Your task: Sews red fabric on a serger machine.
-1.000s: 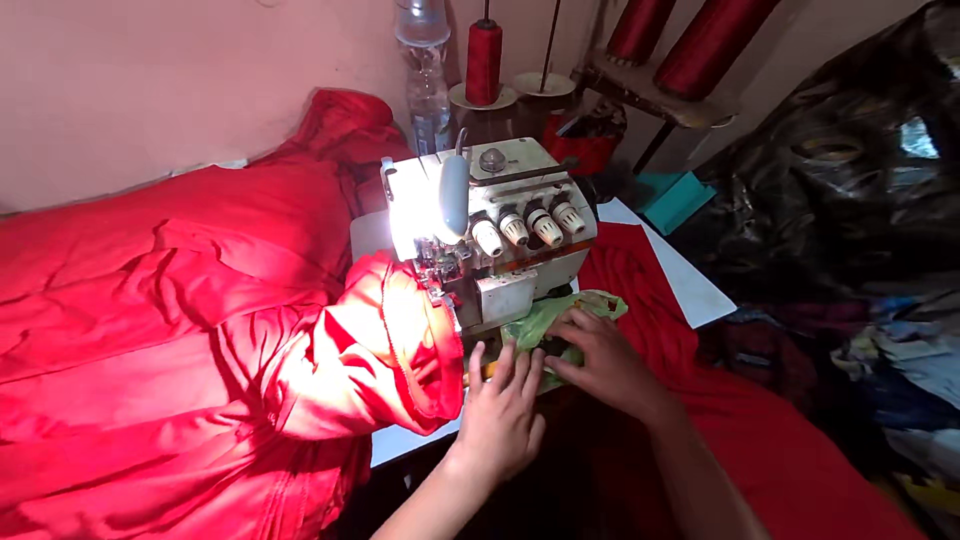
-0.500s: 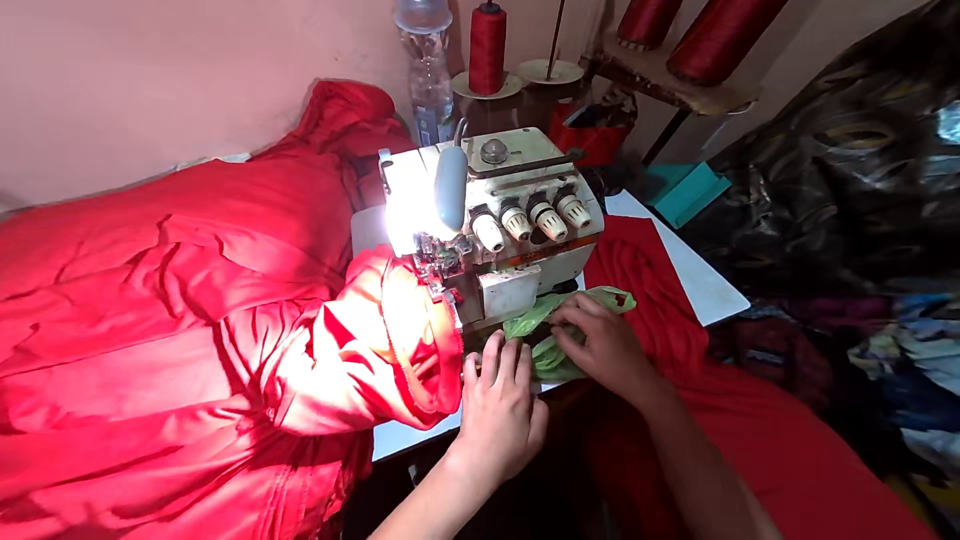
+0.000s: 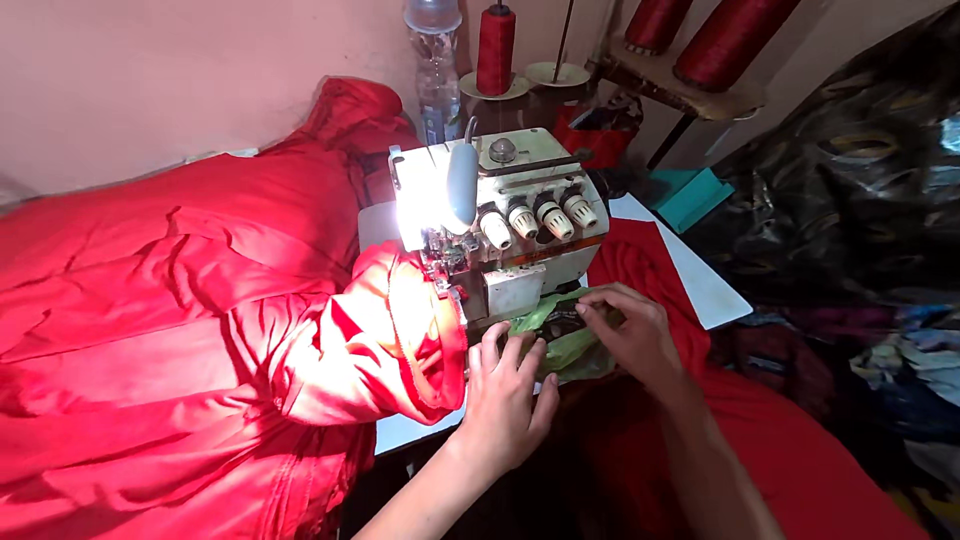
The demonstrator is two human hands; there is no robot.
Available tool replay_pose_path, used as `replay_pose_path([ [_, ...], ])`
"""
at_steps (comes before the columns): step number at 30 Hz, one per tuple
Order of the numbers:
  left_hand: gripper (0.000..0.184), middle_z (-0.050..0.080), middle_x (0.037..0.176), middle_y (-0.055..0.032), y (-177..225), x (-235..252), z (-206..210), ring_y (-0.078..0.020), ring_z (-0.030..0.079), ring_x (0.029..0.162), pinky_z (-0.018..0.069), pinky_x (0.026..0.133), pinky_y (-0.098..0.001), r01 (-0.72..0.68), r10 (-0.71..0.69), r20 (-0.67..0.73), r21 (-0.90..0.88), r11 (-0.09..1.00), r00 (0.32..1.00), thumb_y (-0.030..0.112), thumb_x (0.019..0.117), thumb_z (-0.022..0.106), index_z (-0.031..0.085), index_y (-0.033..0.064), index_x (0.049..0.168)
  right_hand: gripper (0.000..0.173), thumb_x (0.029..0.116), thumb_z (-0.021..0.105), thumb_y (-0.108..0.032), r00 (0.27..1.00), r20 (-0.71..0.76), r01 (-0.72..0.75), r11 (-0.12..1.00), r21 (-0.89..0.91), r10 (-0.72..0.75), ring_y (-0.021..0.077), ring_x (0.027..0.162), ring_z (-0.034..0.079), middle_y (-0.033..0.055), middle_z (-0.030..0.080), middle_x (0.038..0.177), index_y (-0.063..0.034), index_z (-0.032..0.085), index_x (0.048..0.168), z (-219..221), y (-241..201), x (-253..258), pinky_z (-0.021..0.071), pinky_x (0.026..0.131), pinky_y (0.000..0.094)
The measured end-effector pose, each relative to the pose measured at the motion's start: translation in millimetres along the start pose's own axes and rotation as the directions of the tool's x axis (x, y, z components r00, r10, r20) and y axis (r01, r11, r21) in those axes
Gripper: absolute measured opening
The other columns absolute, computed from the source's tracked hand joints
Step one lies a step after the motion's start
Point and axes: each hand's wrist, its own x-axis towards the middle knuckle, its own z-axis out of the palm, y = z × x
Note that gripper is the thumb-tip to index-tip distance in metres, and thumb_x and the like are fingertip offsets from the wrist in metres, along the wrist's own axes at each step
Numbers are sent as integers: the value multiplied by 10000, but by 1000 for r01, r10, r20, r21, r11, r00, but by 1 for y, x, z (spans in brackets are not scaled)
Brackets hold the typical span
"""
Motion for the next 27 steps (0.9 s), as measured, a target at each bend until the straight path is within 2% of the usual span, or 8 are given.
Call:
replay_pose_path([
  [6,323,718,1107,-110,-1,15,6,-374,607,1123,488,875,-478,0,-6,-136,-45,999,991,260,967,537,750,83,1134,172,882,640,-164,990,139,-42,977,209,12,79,843,658,88,731,977,-29,747,892,-5,3,3,526,728,221],
  [9,263,710,1097,-128,2,28,15,-359,627,1070,527,866,-448,17,-26,-222,-46,999,975,232,939,609,764,71,1078,192,922,608,-166,980,198,-40,972,231,-6,50,815,637,81,725,967,-23,736,932,-7,2,3,513,721,195],
  [13,63,733,1040,-126,7,43,22,-360,655,1036,550,851,-451,41,-58,-255,-68,997,965,92,828,721,773,61,842,206,943,590,-154,968,251,-56,961,269,-14,30,738,628,82,716,926,2,714,992,-9,-1,5,516,681,183],
  [17,68,733,1022,-101,3,46,23,-323,637,1034,522,880,-429,68,-102,-257,-136,988,961,104,828,730,792,77,836,230,891,679,-156,970,235,-6,952,306,-69,23,728,625,73,696,891,15,706,1044,-5,6,4,521,681,159],
  [21,106,740,1025,-85,0,45,22,-293,633,1034,505,891,-406,126,-169,-243,-184,975,955,133,852,708,803,86,843,140,913,636,-73,975,167,116,975,191,-149,115,723,642,131,706,855,25,725,957,0,13,5,529,700,217],
  [23,130,740,1006,-84,2,45,21,-256,635,1013,499,877,-363,143,-208,-289,-230,963,935,132,853,670,779,71,815,126,895,631,-39,976,169,118,987,109,-136,198,735,666,146,709,850,23,732,938,0,14,5,554,731,318],
  [25,151,737,973,-81,5,46,19,-223,641,997,494,876,-328,162,-256,-328,-288,944,909,132,877,628,740,54,812,157,892,617,-4,978,187,88,995,52,-96,288,820,694,172,725,907,28,748,973,0,15,5,562,802,438],
  [27,168,731,968,-97,10,46,14,-187,636,989,483,881,-295,194,-333,-323,-394,899,886,114,907,604,728,16,850,262,887,581,23,978,196,63,997,54,-72,334,955,707,205,731,1053,29,762,1076,-5,14,5,567,857,474],
])
